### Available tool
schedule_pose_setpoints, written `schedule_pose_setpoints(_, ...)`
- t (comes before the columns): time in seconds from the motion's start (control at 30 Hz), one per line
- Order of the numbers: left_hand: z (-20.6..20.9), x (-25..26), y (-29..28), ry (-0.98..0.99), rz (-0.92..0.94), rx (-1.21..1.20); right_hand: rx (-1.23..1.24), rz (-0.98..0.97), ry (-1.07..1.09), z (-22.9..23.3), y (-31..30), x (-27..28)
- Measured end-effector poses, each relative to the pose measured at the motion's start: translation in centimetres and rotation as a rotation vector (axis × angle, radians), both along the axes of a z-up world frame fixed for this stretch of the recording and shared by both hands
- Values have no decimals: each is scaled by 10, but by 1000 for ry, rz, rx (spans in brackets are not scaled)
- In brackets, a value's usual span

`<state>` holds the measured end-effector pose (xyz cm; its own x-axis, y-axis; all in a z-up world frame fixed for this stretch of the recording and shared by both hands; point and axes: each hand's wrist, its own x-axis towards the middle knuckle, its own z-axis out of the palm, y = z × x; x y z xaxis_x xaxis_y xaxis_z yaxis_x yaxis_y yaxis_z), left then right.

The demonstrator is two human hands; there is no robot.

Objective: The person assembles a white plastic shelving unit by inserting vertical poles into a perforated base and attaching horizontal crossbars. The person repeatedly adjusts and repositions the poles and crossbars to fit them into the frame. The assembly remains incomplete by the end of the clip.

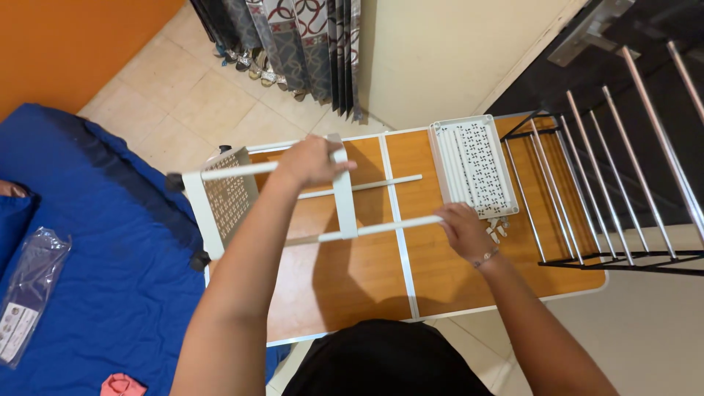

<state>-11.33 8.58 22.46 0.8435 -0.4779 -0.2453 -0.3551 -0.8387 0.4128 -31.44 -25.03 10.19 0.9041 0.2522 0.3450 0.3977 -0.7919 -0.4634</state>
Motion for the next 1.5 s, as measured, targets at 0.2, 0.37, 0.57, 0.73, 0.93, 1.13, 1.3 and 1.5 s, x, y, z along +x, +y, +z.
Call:
schedule_pose_setpoints(0.2,-7,86,-6,154,48,34,39,-19,29,27,-3,54)
schedule_pose_setpoints(0.37,-33,111,-21,-245,-28,80,9,-41,25,37,-8,90)
schedule_pose_setpoints(0.57,-50,106,-36,-402,77,11,-30,-93,54,29,-15,110)
schedule_pose_setpoints(0.73,-43,102,-36,-344,101,38,-34,-112,90,25,-19,109)
schedule_pose_setpoints(0.93,-36,54,-30,-778,-115,-382,-40,-66,55,27,-21,107)
schedule_pose_setpoints(1.13,-45,-26,-48,-481,-516,-321,-28,-35,12,32,-23,109)
schedule_pose_setpoints(1.3,-59,-30,-56,-508,-507,-68,38,-7,-8,35,-26,103)
schedule_pose_setpoints(1.5,-68,-44,-67,-574,-481,49,-11,36,-45,42,-27,103)
